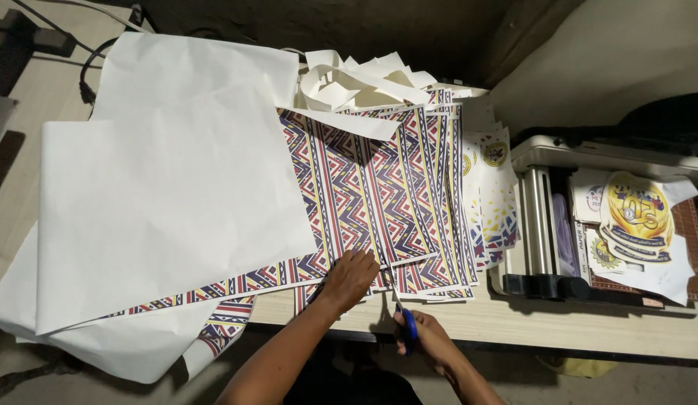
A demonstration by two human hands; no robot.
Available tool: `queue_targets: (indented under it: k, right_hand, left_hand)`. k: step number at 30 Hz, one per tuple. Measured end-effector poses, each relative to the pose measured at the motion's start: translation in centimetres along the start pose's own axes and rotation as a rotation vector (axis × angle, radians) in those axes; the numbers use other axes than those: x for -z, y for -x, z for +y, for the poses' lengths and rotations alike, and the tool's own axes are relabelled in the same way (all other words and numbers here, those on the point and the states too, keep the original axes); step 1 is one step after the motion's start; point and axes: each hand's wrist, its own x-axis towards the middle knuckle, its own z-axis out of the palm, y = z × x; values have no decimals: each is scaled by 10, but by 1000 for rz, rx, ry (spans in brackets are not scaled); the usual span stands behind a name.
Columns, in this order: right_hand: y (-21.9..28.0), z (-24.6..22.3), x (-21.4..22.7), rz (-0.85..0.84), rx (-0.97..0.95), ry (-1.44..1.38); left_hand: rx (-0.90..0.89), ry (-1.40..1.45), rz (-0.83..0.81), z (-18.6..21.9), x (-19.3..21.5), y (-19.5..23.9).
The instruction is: The person uses blue-handled scissors to cut a large sheet of patterned paper into smaller rectangular pieces. They repeatedly align the paper on a table and make straight cuts along the pattern lines, separating the sheet into multiple sections.
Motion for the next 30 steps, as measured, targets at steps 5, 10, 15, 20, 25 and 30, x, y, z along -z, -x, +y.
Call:
queue_targets:
  k: [5, 10, 15, 20, 25, 30]
  right_hand:
    - [-9, -3, 1, 20, 0, 8]
    - [-12, -2, 2, 26, -6, 5]
    - [-15, 9, 12, -49, 45, -30]
    - [-8, 6, 5, -16, 49, 1]
    - [0, -3, -2, 27, 25, -5]
    - [-1, -26, -13, -7, 59, 76]
  left_hand:
    - [10, 17, 40, 0, -11, 5]
    - [13, 17, 48, 1, -10, 5]
    - [26, 38, 40, 1, -10, 5]
    - [35, 58, 65, 6, 1, -5]
    - [21, 85, 103, 6, 0, -7]
    - [17, 137, 123, 11, 2, -2]
